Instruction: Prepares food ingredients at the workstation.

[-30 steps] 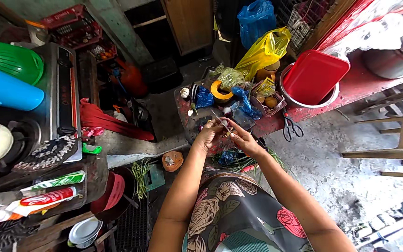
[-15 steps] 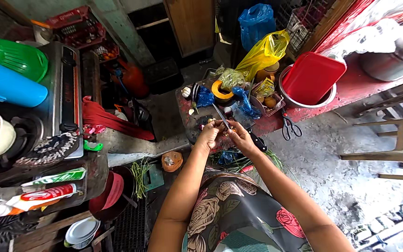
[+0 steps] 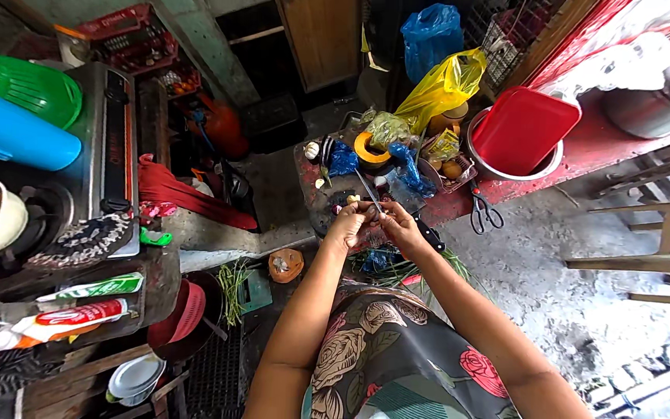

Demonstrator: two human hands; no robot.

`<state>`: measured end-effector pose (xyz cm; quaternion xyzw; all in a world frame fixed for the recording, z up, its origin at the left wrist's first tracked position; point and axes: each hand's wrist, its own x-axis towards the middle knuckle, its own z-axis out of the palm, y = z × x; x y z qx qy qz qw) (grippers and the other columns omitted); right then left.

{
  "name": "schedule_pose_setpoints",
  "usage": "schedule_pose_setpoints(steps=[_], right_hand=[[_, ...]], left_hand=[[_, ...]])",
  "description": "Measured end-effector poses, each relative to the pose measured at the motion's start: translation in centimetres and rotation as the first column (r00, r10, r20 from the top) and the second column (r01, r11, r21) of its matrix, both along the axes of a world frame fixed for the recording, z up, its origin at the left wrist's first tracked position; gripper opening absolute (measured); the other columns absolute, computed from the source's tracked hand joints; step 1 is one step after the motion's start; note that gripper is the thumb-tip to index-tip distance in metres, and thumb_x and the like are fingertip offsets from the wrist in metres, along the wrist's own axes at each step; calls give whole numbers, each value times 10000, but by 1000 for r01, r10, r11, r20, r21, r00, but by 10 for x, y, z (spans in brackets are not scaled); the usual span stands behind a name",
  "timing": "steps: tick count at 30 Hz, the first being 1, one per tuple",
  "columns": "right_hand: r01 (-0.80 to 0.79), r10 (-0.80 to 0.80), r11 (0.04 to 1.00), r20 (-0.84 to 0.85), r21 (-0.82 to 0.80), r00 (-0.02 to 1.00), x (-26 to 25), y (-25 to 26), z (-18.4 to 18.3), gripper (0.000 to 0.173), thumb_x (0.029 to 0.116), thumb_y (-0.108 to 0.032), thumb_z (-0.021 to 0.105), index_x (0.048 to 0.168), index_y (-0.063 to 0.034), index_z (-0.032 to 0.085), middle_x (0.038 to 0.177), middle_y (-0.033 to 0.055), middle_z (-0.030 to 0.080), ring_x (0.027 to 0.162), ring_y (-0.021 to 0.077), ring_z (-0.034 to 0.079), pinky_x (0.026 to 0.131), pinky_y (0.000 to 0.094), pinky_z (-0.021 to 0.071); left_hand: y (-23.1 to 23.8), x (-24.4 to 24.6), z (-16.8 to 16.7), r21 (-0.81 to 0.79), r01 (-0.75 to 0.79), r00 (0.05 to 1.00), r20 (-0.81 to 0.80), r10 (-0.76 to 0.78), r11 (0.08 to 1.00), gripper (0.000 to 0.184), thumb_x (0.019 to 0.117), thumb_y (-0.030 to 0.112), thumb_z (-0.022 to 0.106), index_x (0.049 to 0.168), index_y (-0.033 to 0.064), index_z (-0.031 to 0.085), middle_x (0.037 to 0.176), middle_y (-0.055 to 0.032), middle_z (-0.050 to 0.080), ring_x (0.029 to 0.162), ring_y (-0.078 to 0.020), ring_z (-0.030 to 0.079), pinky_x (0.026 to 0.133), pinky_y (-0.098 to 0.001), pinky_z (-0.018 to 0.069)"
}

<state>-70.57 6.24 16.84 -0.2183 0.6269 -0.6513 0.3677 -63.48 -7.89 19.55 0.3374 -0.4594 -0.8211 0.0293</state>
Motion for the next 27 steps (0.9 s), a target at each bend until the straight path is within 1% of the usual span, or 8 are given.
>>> schedule_pose_setpoints(steps=[5, 7, 12, 16, 19, 22, 24, 27], right_hand=[[-115, 112, 992, 53, 43, 992, -3, 9, 5, 443, 1061, -173, 506, 1496, -89, 481, 860, -4, 601, 632, 24, 513, 595, 204, 463], [-95, 91, 993, 68, 70, 994, -4, 8, 7, 421, 1068, -156, 504, 1484, -93, 497, 856, -2, 607, 629, 24, 514, 593, 202, 463], [33, -44, 997, 160, 66, 986, -1, -4, 3, 358, 1076, -158, 485, 1422, -80, 532, 750, -6, 579, 550, 34, 499, 508, 190, 434], [19, -24, 1000, 317, 21, 948, -4, -2, 6, 343, 1104, -212, 427, 1412, -115, 545, 729, 5, 575, 545, 64, 526, 499, 202, 460], [-75, 58, 995, 238, 64, 970, -7, 4, 7, 425, 1102, -190, 426, 1517, -113, 479, 755, 0, 584, 549, 44, 510, 502, 188, 445], [-100, 90, 983, 74, 155, 993, -9, 2, 4, 433, 1083, -169, 477, 1509, -91, 486, 816, 11, 582, 607, 42, 497, 572, 219, 451], [-43, 31, 987, 77, 158, 997, -8, -3, 2, 402, 1081, -168, 489, 1472, -77, 512, 798, 14, 578, 595, 44, 500, 556, 218, 450], [53, -74, 991, 173, 121, 982, -6, -11, 1, 343, 1085, -177, 486, 1401, -58, 545, 742, 15, 578, 554, 49, 512, 508, 206, 446]], left_hand=[[-6, 0, -1, -11, -21, 1000, 4, 21, 1000, 137, 988, -69, 570, 1095, 12, 600, 848, -48, 640, 705, -111, 623, 692, -256, 565], [-5, 0, -3, -54, -10, 1000, 6, 10, 999, 139, 985, -74, 572, 1097, 7, 591, 863, -55, 633, 720, -117, 618, 698, -263, 558], [-3, -3, -11, -130, -24, 999, -27, 21, 991, 162, 959, -80, 619, 1098, 2, 613, 881, -61, 654, 711, -110, 630, 682, -254, 564], [-9, -2, -26, -67, -19, 992, -127, 11, 998, 165, 985, -65, 582, 1117, 21, 634, 889, -45, 665, 735, -107, 635, 714, -258, 568], [-11, -1, -32, -15, -27, 988, -150, 24, 1000, 161, 1002, -54, 552, 1117, 38, 617, 876, -26, 642, 732, -94, 618, 723, -246, 557], [-8, -2, -32, -18, -43, 991, -125, 41, 999, 141, 1003, -65, 543, 1089, 31, 602, 843, -26, 649, 728, -98, 628, 733, -253, 561], [-7, -3, -35, -23, -55, 990, -130, 52, 998, 152, 999, -68, 549, 1105, 25, 605, 859, -33, 653, 734, -101, 631, 736, -258, 563], [-5, -6, -42, -83, -60, 991, -124, 49, 995, 175, 988, -58, 581, 1146, 14, 602, 937, -50, 654, 758, -106, 631, 734, -263, 564]])
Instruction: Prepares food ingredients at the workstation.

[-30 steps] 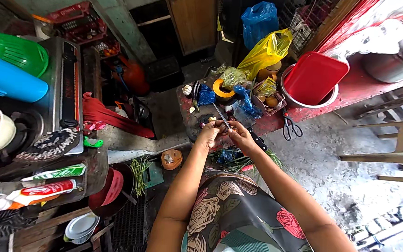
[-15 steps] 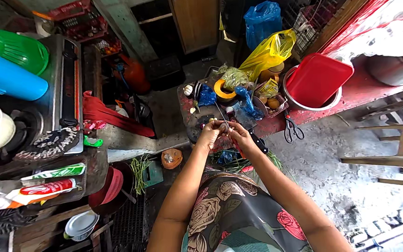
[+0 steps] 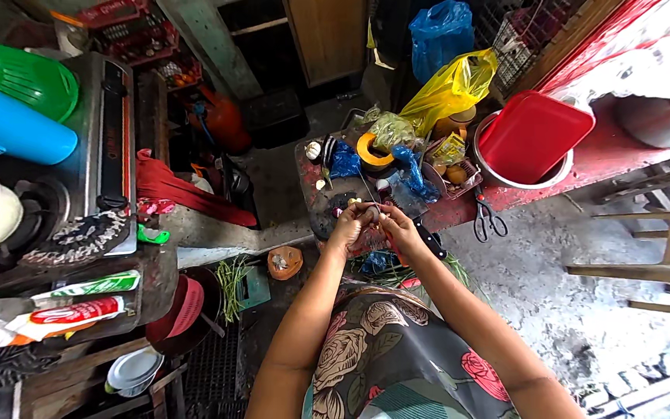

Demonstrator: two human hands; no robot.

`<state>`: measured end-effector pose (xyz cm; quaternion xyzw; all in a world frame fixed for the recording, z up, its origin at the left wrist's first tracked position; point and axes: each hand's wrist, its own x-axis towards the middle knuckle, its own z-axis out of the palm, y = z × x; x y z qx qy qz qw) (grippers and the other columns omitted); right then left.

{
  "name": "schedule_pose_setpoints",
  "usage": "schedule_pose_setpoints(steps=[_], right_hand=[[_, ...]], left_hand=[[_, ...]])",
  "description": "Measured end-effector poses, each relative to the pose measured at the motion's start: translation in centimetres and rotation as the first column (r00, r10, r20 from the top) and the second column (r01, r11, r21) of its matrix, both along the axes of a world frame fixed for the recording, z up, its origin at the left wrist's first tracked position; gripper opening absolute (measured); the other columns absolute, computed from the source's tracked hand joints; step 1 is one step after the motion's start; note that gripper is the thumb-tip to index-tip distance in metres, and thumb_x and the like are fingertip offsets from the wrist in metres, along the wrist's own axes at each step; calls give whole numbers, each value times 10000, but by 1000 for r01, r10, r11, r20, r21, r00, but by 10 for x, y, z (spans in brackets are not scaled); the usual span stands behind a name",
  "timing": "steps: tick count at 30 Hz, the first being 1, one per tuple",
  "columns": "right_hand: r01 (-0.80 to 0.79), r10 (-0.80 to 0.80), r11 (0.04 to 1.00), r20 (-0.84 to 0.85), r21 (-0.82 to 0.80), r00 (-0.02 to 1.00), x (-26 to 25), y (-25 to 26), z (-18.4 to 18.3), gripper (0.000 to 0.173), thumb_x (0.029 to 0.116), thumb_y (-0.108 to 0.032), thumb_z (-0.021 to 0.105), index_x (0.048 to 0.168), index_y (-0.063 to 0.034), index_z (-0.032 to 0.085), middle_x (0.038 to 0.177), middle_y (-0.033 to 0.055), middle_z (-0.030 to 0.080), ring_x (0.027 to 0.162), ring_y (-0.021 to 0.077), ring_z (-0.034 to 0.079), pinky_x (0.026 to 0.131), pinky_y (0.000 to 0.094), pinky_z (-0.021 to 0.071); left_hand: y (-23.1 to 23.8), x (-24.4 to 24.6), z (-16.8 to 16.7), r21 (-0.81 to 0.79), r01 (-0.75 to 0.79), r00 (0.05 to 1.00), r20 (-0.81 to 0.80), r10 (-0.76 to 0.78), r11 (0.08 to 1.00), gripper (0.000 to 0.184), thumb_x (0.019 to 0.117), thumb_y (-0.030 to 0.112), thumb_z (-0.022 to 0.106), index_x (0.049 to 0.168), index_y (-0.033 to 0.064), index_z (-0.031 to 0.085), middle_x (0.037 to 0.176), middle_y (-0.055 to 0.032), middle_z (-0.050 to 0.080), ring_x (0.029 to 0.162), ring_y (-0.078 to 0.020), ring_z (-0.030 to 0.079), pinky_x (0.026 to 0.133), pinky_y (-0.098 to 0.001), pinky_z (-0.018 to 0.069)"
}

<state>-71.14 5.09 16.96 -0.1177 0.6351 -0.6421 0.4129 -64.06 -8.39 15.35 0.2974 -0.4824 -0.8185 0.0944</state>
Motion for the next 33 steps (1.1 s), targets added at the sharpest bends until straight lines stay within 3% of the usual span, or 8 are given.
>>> schedule_pose_setpoints(steps=[5, 10, 14, 20, 23, 26, 28, 33], right_hand=[[47, -39, 998, 200, -38, 979, -3, 0, 3, 280, 1108, -209, 451, 1330, -73, 555, 701, 19, 571, 517, 70, 524, 467, 203, 448], [-156, 161, 987, 142, -44, 977, -10, 13, 9, 397, 1102, -201, 446, 1481, -112, 519, 755, 14, 597, 539, 54, 514, 490, 190, 445], [-180, 181, 983, 157, -23, 971, -9, 12, 11, 395, 1102, -195, 447, 1484, -129, 520, 759, 9, 585, 540, 50, 506, 488, 187, 439], [-70, 75, 997, 259, -28, 963, -2, 6, 11, 261, 1107, -223, 453, 1311, -97, 556, 718, 24, 576, 513, 67, 524, 459, 190, 450], [-59, 69, 997, 220, -50, 973, 1, 7, 11, 281, 1106, -201, 451, 1340, -92, 562, 747, 28, 595, 524, 67, 531, 472, 192, 457], [-50, 55, 998, 124, -45, 991, 3, 7, 10, 324, 1091, -172, 484, 1396, -87, 557, 775, 24, 610, 524, 48, 519, 475, 187, 452], [-51, 53, 998, 74, -29, 996, 3, 6, 9, 336, 1083, -178, 514, 1404, -94, 564, 780, 24, 609, 525, 44, 517, 477, 186, 454], [-63, 64, 998, 80, -16, 995, 5, 6, 9, 332, 1083, -185, 513, 1398, -90, 565, 787, 24, 608, 545, 49, 522, 490, 190, 450]], left_hand=[[-2, 1, -10, -118, 35, 996, -76, -44, 992, 181, 987, -41, 591, 1163, -1, 613, 932, -63, 685, 783, -119, 657, 774, -291, 574], [-8, 9, -6, 116, 40, 991, -135, -25, 992, 177, 1000, -55, 536, 1098, 66, 619, 884, -31, 663, 764, -106, 643, 765, -265, 569], [-13, 11, -10, 199, 83, 988, -144, -54, 977, 172, 1000, -52, 530, 1061, 84, 617, 855, -24, 664, 745, -96, 642, 750, -246, 564], [-13, 14, -14, 69, 114, 985, -139, -104, 991, 200, 985, -66, 544, 1128, 56, 614, 944, -44, 675, 822, -118, 655, 810, -282, 566], [-10, 13, -8, 80, 76, 990, -126, -65, 994, 226, 995, -53, 552, 1189, 54, 596, 988, -44, 676, 823, -112, 654, 805, -275, 567], [-6, 13, 1, 84, 65, 993, -104, -56, 994, 245, 1053, 16, 478, 1289, 43, 539, 1057, -47, 642, 885, -116, 646, 871, -301, 556], [-4, 12, 3, 73, 57, 994, -101, -50, 996, 231, 1069, 50, 467, 1286, 30, 544, 1070, -56, 653, 920, -120, 661, 906, -310, 558], [-4, 12, 1, -17, 47, 997, -53, -48, 999, 229, 1019, -13, 549, 1248, -1, 566, 1089, -76, 642, 891, -124, 651, 850, -295, 565]])
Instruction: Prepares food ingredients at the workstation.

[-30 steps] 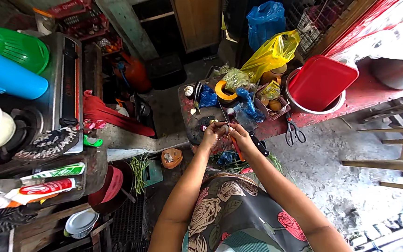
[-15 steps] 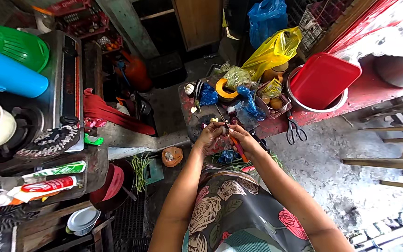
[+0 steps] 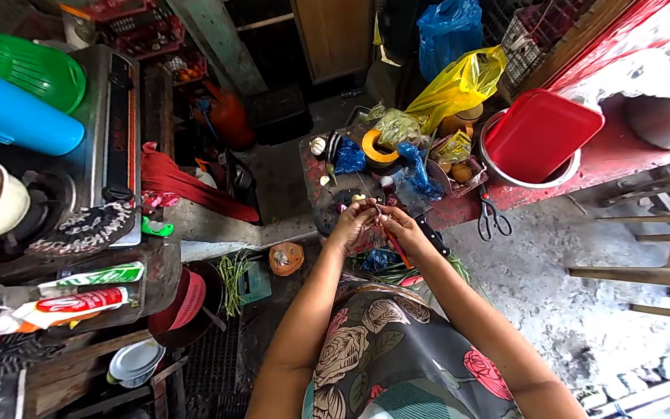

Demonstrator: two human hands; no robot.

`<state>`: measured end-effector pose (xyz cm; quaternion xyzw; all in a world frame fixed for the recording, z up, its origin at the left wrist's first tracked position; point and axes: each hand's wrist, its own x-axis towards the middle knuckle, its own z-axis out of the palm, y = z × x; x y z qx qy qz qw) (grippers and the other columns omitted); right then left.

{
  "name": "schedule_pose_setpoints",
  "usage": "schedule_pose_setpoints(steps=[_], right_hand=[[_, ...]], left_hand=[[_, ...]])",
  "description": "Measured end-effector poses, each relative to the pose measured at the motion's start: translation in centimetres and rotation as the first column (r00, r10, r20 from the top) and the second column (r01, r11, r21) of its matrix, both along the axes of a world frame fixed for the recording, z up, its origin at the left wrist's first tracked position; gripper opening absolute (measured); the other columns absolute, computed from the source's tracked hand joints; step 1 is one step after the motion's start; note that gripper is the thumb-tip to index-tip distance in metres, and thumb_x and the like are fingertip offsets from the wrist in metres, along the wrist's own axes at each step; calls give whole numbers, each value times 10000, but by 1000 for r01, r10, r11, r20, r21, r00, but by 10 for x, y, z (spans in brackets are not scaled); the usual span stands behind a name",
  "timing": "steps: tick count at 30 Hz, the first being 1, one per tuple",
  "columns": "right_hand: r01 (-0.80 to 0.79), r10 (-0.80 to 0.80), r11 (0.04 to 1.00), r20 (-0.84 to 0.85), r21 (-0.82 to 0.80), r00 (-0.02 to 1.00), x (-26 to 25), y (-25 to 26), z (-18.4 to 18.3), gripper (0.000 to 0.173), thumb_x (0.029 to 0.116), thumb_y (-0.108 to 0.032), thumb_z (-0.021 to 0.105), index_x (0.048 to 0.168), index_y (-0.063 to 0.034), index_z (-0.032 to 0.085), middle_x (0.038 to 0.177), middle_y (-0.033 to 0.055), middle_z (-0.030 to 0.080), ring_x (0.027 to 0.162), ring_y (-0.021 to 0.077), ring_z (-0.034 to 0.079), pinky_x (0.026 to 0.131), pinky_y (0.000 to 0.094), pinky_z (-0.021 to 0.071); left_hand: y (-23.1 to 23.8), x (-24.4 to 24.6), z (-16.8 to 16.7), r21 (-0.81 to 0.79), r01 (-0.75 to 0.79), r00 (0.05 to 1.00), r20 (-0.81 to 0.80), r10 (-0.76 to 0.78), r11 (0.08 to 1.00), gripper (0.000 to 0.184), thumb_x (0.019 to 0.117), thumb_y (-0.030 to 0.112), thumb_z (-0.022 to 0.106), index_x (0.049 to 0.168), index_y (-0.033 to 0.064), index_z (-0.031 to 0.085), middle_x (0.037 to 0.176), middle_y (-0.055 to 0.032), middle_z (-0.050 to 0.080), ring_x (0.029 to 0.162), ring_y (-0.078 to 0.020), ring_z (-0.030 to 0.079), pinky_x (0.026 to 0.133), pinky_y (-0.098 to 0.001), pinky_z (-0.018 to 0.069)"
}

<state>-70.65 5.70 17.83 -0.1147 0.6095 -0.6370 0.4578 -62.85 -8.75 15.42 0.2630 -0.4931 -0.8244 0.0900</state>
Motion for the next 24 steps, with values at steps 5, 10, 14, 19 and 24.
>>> schedule_pose_setpoints(steps=[5, 10, 14, 19, 24], right_hand=[[65, -65, 998, 89, 1, 994, -10, 0, -1, 326, 1104, -207, 460, 1403, -105, 542, 714, 23, 586, 504, 60, 515, 460, 193, 447], [169, -170, 985, 133, 14, 977, -24, 3, -1, 315, 1110, -259, 455, 1381, -137, 558, 684, 11, 574, 494, 70, 518, 445, 198, 447], [198, -204, 979, 180, 48, 962, -31, 4, -7, 359, 1119, -314, 420, 1435, -176, 521, 688, 12, 567, 491, 83, 511, 438, 210, 440], [187, -213, 976, 321, 109, 923, -40, 2, -7, 423, 1121, -443, 318, 1030, -106, 557, 673, 17, 576, 470, 90, 486, 437, 218, 432], [141, -153, 988, 262, 62, 953, -38, 2, -7, 404, 1132, -404, 297, 1126, -100, 563, 684, 23, 591, 473, 83, 495, 439, 204, 432]], left_hand=[[0, 2, -1, 66, 27, 1000, -15, -26, 997, 295, 1043, 4, 446, 1323, 1, 541, 1076, -89, 661, 898, -139, 660, 876, -315, 558], [-6, 4, 4, 239, -18, 997, -74, 36, 971, 338, 1050, 13, 378, 1359, 43, 511, 1168, -105, 646, 969, -169, 672, 904, -323, 566], [-7, 5, 2, 308, -24, 987, -145, 72, 951, 342, 1036, -37, 392, 1298, 100, 564, 1209, -71, 664, 1036, -170, 679, 942, -323, 561], [-4, -1, -1, 305, -43, 983, -159, 96, 951, 361, 1005, -82, 414, 1279, 93, 572, 1228, -78, 652, 1056, -188, 668, 951, -354, 557], [2, -13, 2, 197, -23, 994, -99, 44, 980, 436, 1022, -60, 475, 1431, 87, 452, 1356, -105, 597, 1113, -188, 642, 958, -352, 538]])
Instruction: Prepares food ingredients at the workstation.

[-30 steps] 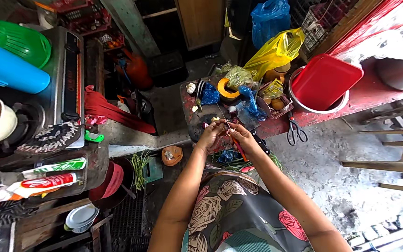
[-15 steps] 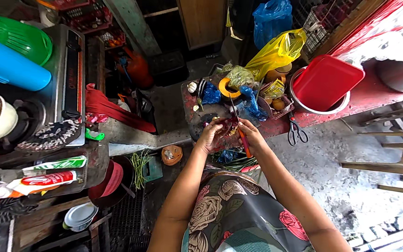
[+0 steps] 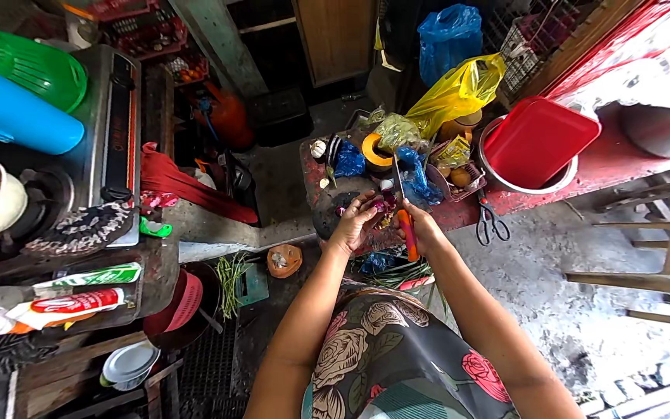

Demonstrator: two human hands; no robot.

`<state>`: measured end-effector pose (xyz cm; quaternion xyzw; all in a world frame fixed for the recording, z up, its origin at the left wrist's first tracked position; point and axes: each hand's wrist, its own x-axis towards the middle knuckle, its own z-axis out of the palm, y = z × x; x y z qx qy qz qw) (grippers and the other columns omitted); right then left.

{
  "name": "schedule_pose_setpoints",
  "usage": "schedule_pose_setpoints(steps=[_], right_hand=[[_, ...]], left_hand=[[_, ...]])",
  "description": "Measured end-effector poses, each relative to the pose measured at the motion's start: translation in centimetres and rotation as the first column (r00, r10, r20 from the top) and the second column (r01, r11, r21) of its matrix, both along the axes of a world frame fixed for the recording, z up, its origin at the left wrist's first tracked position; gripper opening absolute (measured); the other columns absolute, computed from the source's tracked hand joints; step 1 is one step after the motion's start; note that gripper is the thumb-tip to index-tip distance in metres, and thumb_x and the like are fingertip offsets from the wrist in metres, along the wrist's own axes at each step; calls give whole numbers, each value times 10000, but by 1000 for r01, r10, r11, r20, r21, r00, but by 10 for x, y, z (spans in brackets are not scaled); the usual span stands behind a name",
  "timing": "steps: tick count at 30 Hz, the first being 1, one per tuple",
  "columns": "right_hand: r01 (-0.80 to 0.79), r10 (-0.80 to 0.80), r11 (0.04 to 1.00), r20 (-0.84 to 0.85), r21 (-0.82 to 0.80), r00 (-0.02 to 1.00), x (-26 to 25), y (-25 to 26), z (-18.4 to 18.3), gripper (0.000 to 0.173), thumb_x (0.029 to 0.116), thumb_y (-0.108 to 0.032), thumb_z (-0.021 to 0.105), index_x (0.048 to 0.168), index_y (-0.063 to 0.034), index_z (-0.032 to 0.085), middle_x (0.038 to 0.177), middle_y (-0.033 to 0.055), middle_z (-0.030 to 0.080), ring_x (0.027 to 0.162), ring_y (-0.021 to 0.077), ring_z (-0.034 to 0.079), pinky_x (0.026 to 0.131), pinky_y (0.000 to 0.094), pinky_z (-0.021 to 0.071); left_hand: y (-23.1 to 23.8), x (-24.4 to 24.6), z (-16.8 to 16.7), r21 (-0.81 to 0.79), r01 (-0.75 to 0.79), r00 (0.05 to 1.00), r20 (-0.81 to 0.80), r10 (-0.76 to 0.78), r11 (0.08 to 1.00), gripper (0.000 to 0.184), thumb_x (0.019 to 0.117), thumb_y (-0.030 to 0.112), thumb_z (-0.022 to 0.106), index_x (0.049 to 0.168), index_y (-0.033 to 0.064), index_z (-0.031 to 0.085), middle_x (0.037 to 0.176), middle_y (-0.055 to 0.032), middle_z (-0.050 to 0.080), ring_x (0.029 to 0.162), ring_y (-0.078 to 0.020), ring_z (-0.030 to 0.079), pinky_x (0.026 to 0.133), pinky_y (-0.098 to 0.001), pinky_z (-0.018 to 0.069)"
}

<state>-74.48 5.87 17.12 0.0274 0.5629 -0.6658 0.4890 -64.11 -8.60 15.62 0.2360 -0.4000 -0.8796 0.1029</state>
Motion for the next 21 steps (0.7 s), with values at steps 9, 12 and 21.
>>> schedule_pose_setpoints(steps=[9, 12, 21], right_hand=[[-311, 291, 950, -441, 29, 849, 4, 9, -6, 532, 1086, -232, 425, 1601, -123, 343, 794, 6, 581, 592, 51, 507, 546, 216, 450], [-314, 301, 948, -464, 51, 833, 3, 10, -6, 504, 1088, -222, 446, 1584, -145, 391, 900, 31, 612, 667, 61, 534, 612, 233, 478], [-340, 324, 938, -509, 63, 798, 1, 7, -9, 545, 1075, -213, 473, 1603, -139, 355, 931, 56, 624, 681, 53, 526, 643, 240, 476]], left_hand=[[-1, -11, -6, -18, -7, 1000, 14, 7, 1000, 221, 1040, -1, 478, 1228, 89, 552, 1039, -35, 657, 905, -123, 656, 867, -310, 560], [-1, -13, -5, -72, -9, 1000, 21, 10, 997, 237, 1036, -22, 481, 1247, 63, 545, 1076, -46, 653, 922, -119, 651, 880, -301, 553], [-6, -19, -3, -188, -1, 1000, 3, 2, 982, 248, 1049, -1, 480, 1281, 30, 561, 1226, -66, 642, 999, -113, 644, 932, -302, 536]])
